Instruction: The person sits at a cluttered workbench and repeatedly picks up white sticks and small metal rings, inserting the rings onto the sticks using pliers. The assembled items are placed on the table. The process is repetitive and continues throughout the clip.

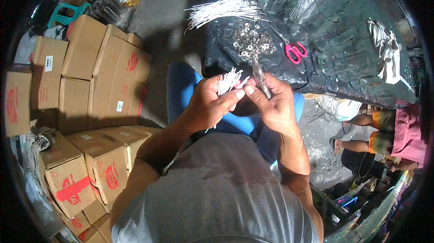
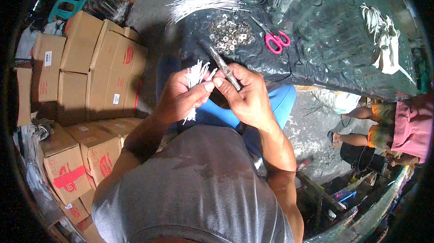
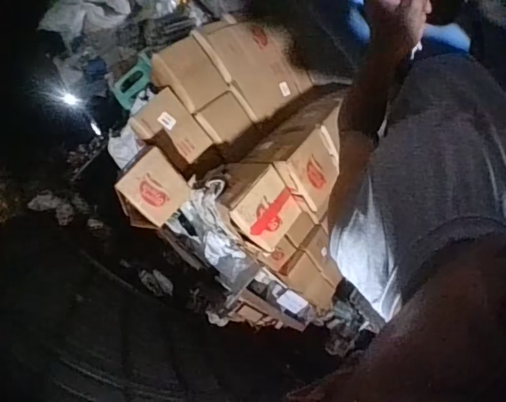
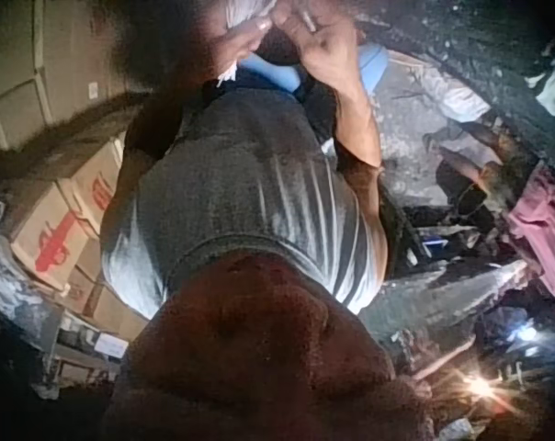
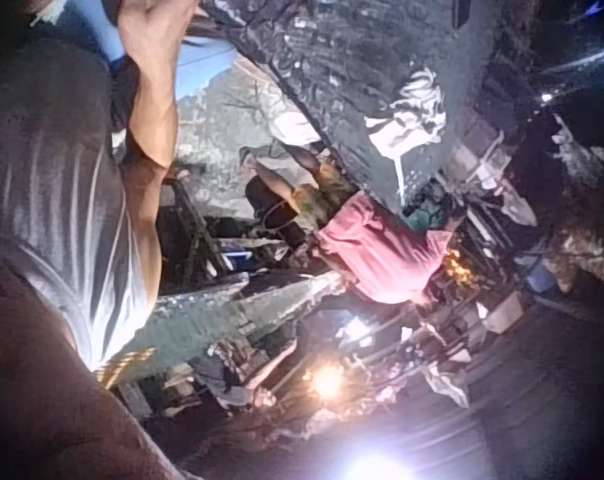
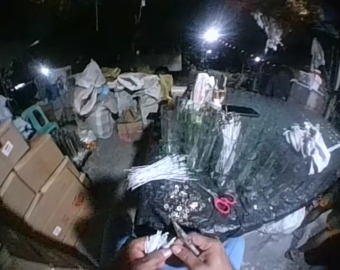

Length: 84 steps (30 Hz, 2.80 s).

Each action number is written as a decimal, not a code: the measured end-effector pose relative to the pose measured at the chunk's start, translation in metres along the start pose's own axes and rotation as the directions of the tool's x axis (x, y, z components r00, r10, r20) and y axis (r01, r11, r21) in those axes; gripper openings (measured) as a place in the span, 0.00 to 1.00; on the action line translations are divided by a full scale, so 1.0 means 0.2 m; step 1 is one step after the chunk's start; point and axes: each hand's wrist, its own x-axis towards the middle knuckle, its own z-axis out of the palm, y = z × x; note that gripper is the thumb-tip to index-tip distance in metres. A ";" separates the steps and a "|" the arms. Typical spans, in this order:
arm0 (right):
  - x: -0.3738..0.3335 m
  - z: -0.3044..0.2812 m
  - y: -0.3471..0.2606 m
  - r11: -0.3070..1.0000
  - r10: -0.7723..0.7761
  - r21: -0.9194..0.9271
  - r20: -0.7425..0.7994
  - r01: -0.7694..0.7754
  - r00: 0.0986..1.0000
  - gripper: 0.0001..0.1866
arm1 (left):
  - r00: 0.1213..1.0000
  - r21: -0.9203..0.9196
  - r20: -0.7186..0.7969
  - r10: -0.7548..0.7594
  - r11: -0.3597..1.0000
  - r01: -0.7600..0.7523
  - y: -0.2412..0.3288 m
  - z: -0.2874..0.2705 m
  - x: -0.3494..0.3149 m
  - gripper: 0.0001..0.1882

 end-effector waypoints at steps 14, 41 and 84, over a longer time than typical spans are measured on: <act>-0.02 0.03 0.12 0.895 0.071 0.445 -0.070 -0.033 0.995 0.08 | 0.988 -0.019 -0.139 0.064 0.998 -0.067 -0.01 0.08 0.00 0.04; -0.03 0.16 0.10 0.914 0.062 0.406 -0.198 0.024 0.978 0.08 | 0.959 0.016 -0.265 0.097 0.995 -0.097 0.00 0.09 -0.02 0.06; -0.11 0.01 -0.01 0.565 -0.335 -0.770 0.114 0.296 0.935 0.16 | 0.964 -0.433 -0.266 -0.002 0.893 -0.118 -0.05 0.02 -0.03 0.03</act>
